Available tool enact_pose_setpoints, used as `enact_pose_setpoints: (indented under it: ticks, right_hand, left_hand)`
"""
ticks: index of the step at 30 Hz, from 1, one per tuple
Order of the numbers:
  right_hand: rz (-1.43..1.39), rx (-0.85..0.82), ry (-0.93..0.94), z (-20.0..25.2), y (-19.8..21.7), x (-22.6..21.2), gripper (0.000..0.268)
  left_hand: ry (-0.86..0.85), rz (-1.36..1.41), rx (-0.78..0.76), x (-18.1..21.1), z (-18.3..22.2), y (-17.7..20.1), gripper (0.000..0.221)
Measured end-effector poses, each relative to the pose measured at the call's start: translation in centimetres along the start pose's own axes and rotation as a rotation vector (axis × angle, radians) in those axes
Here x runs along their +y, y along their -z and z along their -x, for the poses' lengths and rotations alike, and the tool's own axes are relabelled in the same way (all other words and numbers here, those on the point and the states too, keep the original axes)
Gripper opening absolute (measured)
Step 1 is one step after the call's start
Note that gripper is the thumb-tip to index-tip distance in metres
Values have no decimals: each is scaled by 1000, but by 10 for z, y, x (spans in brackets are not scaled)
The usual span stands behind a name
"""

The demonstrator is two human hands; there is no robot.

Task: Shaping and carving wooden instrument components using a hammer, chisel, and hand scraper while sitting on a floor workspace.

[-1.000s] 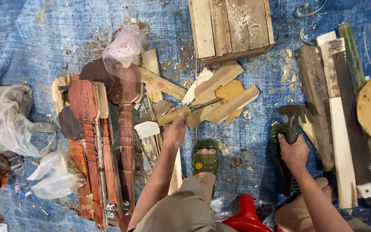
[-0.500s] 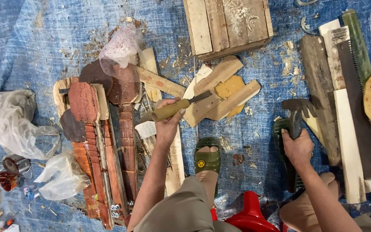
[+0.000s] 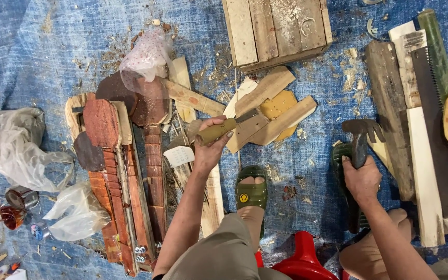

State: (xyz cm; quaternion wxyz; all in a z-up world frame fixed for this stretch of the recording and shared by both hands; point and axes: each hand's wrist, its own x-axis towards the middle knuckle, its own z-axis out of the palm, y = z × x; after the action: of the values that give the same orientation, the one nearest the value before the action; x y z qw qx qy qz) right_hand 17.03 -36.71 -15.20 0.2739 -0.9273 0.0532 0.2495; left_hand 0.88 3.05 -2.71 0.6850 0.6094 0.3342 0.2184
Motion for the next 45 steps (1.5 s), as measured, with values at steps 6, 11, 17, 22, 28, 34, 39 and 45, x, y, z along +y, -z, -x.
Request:
enact_pose_setpoints:
  ticks: [6, 11, 17, 22, 28, 34, 39, 45]
  right_hand:
    - [37, 23, -5, -5, -4, 6, 41]
    - [58, 34, -9, -5, -6, 10, 41]
    - [77, 57, -10, -3, -7, 7, 43]
    - [60, 63, -5, -3, -7, 6, 41]
    - [54, 65, -14, -3, -7, 9, 41]
    - [74, 68, -18, -2, -7, 3, 43]
    - [64, 83, -13, 0, -7, 2, 41]
    - [56, 51, -30, -3, -5, 4, 40]
  left_hand:
    - [-9, 6, -14, 3, -2, -4, 41]
    - [-9, -5, -24, 5, -4, -3, 41]
    - [-1, -51, -32, 9, -4, -6, 40]
    - [-11, -93, -29, 15, -2, -8, 39]
    - [-9, -79, 6, 12, 1, -8, 39]
    - [-13, -53, 23, 3, 2, 4, 40]
    - [-35, -7, 33, 0, 5, -5, 38]
    - [-39, 0, 31, 6, 3, -18, 40]
